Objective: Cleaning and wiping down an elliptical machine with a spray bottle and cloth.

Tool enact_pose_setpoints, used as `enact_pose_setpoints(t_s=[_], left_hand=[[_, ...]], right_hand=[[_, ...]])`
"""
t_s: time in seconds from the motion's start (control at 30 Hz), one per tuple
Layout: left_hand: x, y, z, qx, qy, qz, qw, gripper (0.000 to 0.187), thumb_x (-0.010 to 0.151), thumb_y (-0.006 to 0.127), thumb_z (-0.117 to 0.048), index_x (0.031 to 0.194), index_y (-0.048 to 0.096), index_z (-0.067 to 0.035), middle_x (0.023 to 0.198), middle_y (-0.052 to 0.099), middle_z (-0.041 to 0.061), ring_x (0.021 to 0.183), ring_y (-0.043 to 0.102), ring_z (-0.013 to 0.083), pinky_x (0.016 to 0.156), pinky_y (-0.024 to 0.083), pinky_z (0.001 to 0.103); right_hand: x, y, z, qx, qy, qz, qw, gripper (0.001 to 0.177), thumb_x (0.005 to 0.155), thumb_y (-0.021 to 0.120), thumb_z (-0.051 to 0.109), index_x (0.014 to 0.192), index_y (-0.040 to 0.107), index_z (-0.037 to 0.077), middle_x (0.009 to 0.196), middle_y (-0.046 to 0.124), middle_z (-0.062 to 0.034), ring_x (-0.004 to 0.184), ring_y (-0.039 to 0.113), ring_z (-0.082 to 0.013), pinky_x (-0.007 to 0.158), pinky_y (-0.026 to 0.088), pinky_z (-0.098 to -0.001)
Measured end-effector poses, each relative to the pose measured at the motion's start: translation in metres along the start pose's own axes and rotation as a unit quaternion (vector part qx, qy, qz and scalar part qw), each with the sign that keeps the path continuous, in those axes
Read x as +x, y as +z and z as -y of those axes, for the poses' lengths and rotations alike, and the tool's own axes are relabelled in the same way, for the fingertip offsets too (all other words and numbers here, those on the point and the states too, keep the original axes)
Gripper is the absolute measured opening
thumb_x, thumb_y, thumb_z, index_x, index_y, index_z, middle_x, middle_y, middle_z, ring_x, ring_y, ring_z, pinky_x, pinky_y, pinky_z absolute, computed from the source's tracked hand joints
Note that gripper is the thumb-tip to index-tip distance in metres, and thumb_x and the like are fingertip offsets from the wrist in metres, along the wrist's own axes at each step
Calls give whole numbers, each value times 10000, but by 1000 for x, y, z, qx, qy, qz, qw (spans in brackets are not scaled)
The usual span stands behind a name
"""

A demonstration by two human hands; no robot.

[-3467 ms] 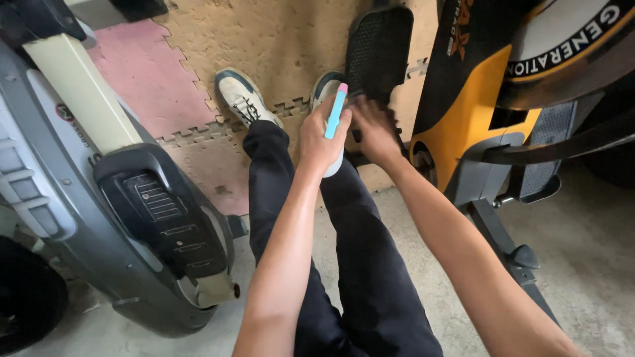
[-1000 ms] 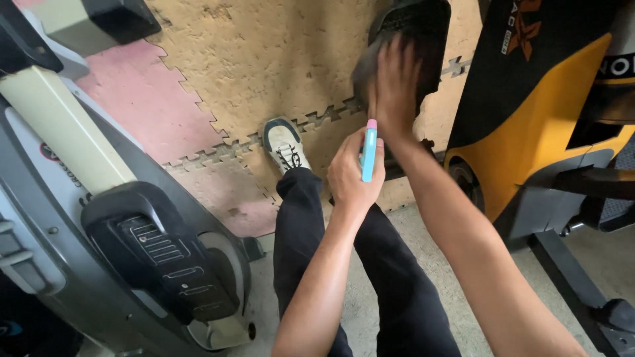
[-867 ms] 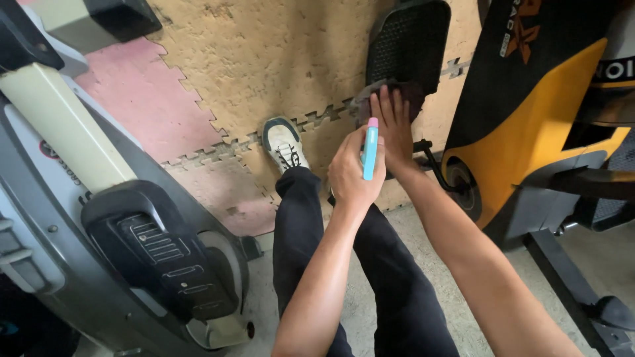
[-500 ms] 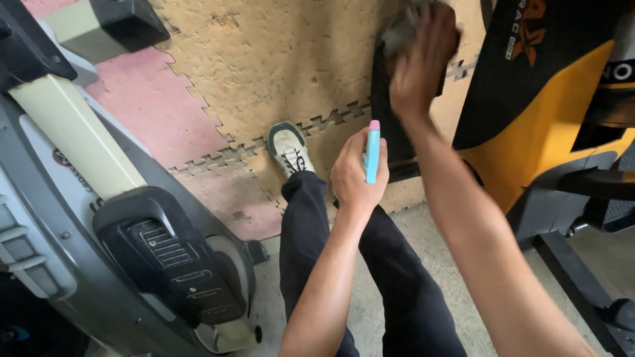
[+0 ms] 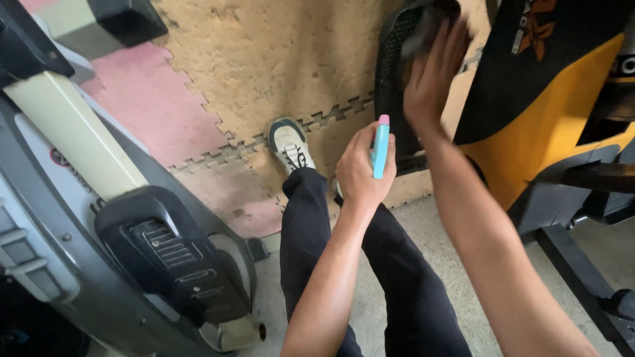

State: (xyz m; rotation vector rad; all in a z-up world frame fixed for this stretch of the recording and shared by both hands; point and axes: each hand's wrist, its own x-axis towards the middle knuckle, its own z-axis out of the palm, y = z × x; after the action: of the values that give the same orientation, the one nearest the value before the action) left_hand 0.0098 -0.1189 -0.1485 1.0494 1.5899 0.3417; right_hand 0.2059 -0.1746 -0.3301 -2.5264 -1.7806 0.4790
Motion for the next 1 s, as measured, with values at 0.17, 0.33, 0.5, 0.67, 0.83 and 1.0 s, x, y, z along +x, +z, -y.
enact_pose_setpoints(t_s=[0.17, 0.33, 0.5, 0.67, 0.83, 1.0], left_hand=[[1, -3, -3, 3, -3, 4, 1000, 264, 971, 678, -264, 1173, 709, -95, 1097, 757, 110, 969, 752, 336, 828, 600, 418], [1, 4, 1, 11, -7, 15, 1000, 278, 965, 679, -274, 1183, 712, -104, 1104, 758, 115, 974, 748, 343, 826, 597, 423], [3, 4, 2, -7, 1, -6, 1000, 283, 979, 674, -274, 1205, 705, -106, 1112, 752, 118, 977, 745, 344, 829, 598, 422], [3, 0, 0, -9, -10, -10, 1000, 273, 971, 677, -270, 1191, 706, -112, 1105, 756, 102, 949, 757, 323, 808, 606, 403], [-7, 4, 6, 13, 1, -10, 1000, 253, 972, 685, -257, 1179, 704, -113, 1111, 755, 94, 941, 757, 315, 800, 605, 395], [-11, 3, 5, 4, 14, -18, 1000, 256, 971, 692, -253, 1184, 700, -112, 1109, 752, 94, 937, 753, 321, 796, 605, 401]], right_hand=[[-44, -3, 2, 11, 8, 39, 999, 626, 1229, 435, 219, 1711, 84, 31, 1765, -35, -191, 1632, -22, -444, 1344, 42, -569], [28, 18, 12, 43, 47, -9, 998, 598, 1245, 380, 222, 1736, 76, 68, 1752, -9, -145, 1638, 4, -365, 1358, 35, -536], [-16, 38, 25, 14, -36, -1, 999, 630, 1201, 459, 226, 1703, 109, 79, 1766, -24, -122, 1646, -2, -344, 1366, 55, -515], [-51, 16, 31, -9, -128, 152, 980, 696, 1109, 548, 263, 1680, 208, 56, 1750, 45, -166, 1617, 80, -385, 1307, 120, -567], [26, 14, 43, -3, -29, 25, 999, 576, 1220, 513, 145, 1690, 192, 58, 1748, 22, -132, 1626, 65, -364, 1395, 129, -548], [-7, 15, 44, -16, -64, 16, 998, 612, 1206, 492, 144, 1722, 168, 88, 1778, 16, -102, 1654, 44, -343, 1378, 133, -513]])
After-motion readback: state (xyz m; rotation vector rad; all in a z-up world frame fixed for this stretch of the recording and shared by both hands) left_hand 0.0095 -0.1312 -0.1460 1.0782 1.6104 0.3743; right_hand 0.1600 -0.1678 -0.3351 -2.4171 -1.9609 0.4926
